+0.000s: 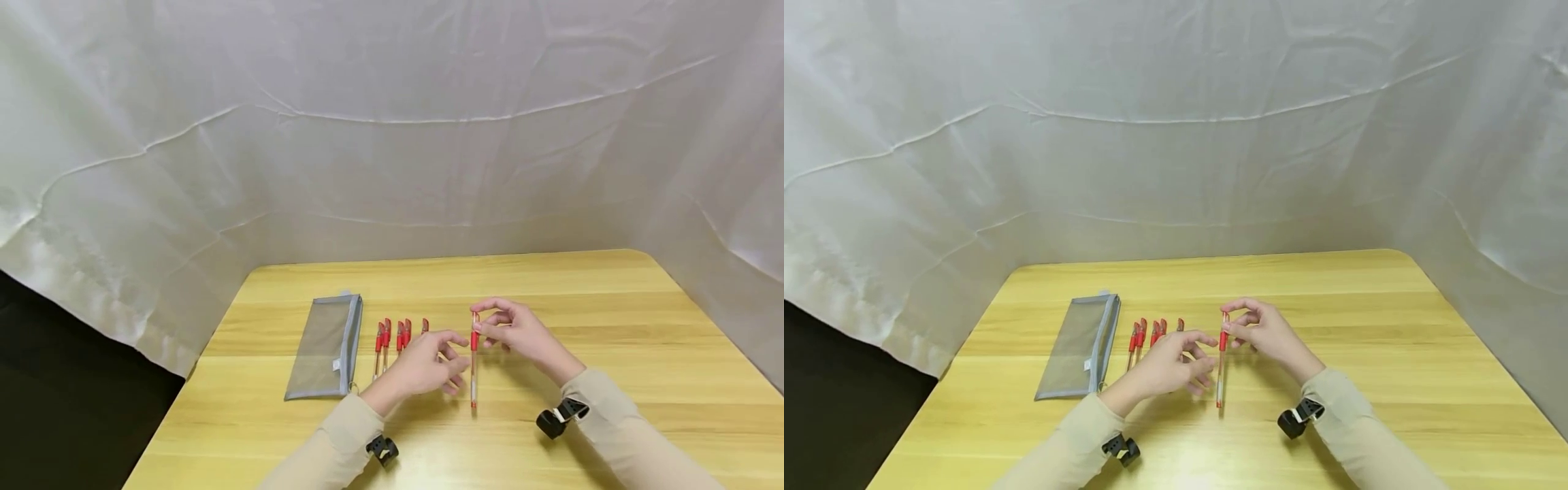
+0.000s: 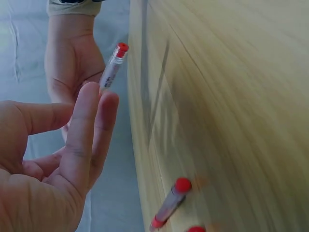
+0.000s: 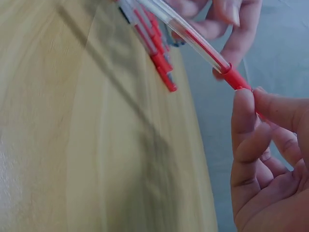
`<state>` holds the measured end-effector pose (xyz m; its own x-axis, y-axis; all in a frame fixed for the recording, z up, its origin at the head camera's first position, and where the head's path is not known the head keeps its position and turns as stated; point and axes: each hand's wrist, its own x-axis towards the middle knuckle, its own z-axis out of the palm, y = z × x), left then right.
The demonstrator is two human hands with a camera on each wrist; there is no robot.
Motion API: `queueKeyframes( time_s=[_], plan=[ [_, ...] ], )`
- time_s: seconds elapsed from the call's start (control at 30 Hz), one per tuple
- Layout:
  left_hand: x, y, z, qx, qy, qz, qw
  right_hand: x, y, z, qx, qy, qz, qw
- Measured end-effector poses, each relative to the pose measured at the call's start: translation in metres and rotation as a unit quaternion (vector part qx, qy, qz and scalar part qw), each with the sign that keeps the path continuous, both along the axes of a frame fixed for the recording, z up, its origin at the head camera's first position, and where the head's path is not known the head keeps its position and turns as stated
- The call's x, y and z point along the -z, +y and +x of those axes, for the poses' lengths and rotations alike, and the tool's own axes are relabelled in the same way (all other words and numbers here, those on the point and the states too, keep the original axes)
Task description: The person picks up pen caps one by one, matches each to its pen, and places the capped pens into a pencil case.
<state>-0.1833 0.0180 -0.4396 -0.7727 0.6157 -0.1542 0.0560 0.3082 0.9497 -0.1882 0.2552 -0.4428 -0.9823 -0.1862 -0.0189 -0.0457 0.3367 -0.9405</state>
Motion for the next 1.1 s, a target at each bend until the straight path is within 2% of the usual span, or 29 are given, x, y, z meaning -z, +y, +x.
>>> queueKeyframes(
  time_s=[0.3, 0.67, 0.9, 1.03, 1.1],
  plan=[
    [0.0, -0.019, -0.002, 0.003, 0.019, -0.006, 0.9998, 0.011, -0.002, -0.013, -0.002, -0.013, 0.03, 0.999],
    [-0.005, -0.045, -0.007, -0.02, 0.032, 0.002, 0.9993, 0.023, -0.007, -0.028, 0.005, -0.053, 0.062, 0.997],
    [-0.01, -0.062, -0.013, -0.011, 0.059, -0.003, 0.9982, 0.022, -0.012, -0.033, 0.01, -0.069, 0.069, 0.995],
    [-0.01, -0.076, -0.018, -0.025, 0.073, -0.011, 0.997, 0.022, -0.013, -0.034, 0.015, -0.07, 0.073, 0.995],
    [-0.01, -0.084, -0.019, -0.038, 0.093, -0.021, 0.9947, 0.023, -0.013, -0.035, 0.018, -0.074, 0.072, 0.995]
  ],
)
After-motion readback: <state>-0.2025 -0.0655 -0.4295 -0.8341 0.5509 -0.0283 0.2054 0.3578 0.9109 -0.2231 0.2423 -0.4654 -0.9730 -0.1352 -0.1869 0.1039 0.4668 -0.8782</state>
